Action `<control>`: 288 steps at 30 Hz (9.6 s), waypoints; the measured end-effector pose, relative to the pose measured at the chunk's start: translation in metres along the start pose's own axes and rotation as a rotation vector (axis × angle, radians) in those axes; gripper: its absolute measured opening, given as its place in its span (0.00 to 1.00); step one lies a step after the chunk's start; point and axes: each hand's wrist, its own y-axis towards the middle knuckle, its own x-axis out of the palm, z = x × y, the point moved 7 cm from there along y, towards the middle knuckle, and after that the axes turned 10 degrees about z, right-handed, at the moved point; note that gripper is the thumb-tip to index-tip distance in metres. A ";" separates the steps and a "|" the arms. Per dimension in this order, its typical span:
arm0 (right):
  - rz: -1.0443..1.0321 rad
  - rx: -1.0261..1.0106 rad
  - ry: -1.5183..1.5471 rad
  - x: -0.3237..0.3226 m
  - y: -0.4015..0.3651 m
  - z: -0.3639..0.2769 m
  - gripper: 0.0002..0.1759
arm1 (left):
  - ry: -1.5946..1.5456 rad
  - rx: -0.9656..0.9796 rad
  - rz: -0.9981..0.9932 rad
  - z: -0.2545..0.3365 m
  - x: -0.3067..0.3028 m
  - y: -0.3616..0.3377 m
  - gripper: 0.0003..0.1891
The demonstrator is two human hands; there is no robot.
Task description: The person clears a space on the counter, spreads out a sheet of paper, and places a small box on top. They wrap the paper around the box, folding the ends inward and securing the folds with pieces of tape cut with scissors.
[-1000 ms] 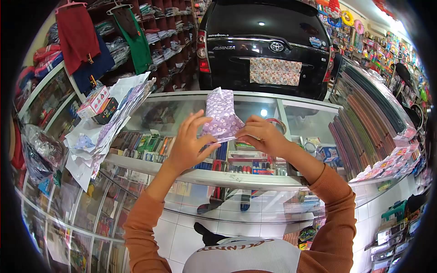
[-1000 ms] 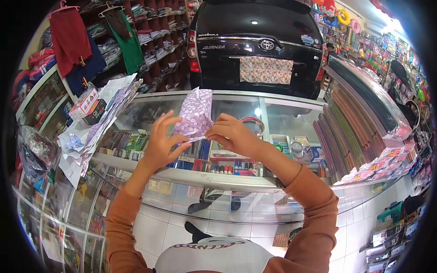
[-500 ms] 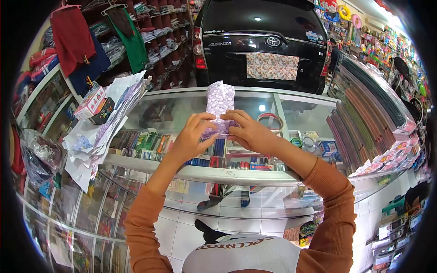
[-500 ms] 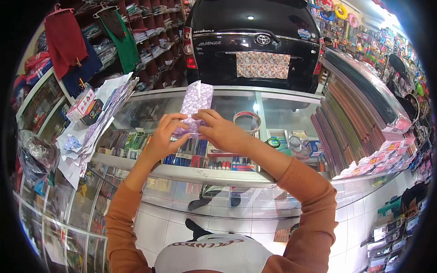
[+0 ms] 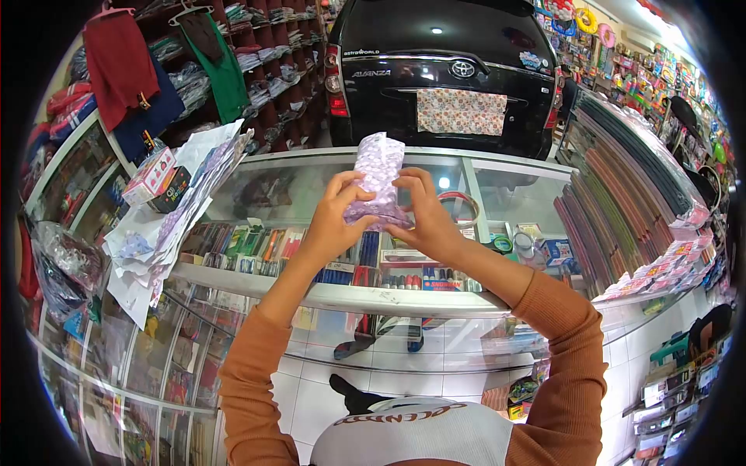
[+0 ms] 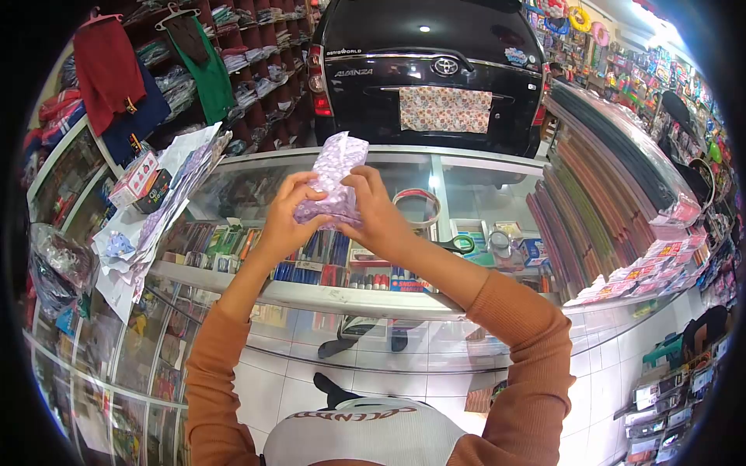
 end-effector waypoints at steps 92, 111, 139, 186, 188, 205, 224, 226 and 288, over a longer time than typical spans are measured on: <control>-0.150 -0.533 -0.114 -0.002 0.004 -0.057 0.11 | 0.041 0.455 -0.038 0.018 -0.019 -0.006 0.13; -0.186 -0.421 0.062 -0.005 0.004 -0.045 0.09 | 0.177 0.626 -0.016 0.041 -0.020 -0.011 0.09; -0.315 -0.046 0.393 -0.008 0.012 0.001 0.08 | -0.235 -0.036 -0.280 -0.007 -0.001 -0.003 0.16; 0.043 0.034 0.143 -0.002 0.005 -0.017 0.31 | -0.066 -0.325 0.053 0.007 -0.016 -0.040 0.28; 0.045 -0.032 0.192 -0.007 0.009 -0.021 0.30 | -0.103 -0.390 0.073 0.003 -0.008 -0.043 0.27; -0.216 -0.267 0.108 0.010 0.007 -0.018 0.24 | 0.352 0.095 0.017 0.022 -0.023 -0.029 0.27; -0.171 -0.313 0.133 0.019 0.003 -0.013 0.20 | 0.090 0.128 -0.143 0.004 -0.010 -0.021 0.28; -0.165 -0.363 0.087 0.016 0.006 -0.022 0.19 | 0.099 0.157 -0.168 0.003 -0.007 -0.024 0.30; -0.304 -0.220 0.181 0.004 0.008 -0.006 0.15 | -0.067 -0.119 -0.022 -0.010 0.002 -0.029 0.25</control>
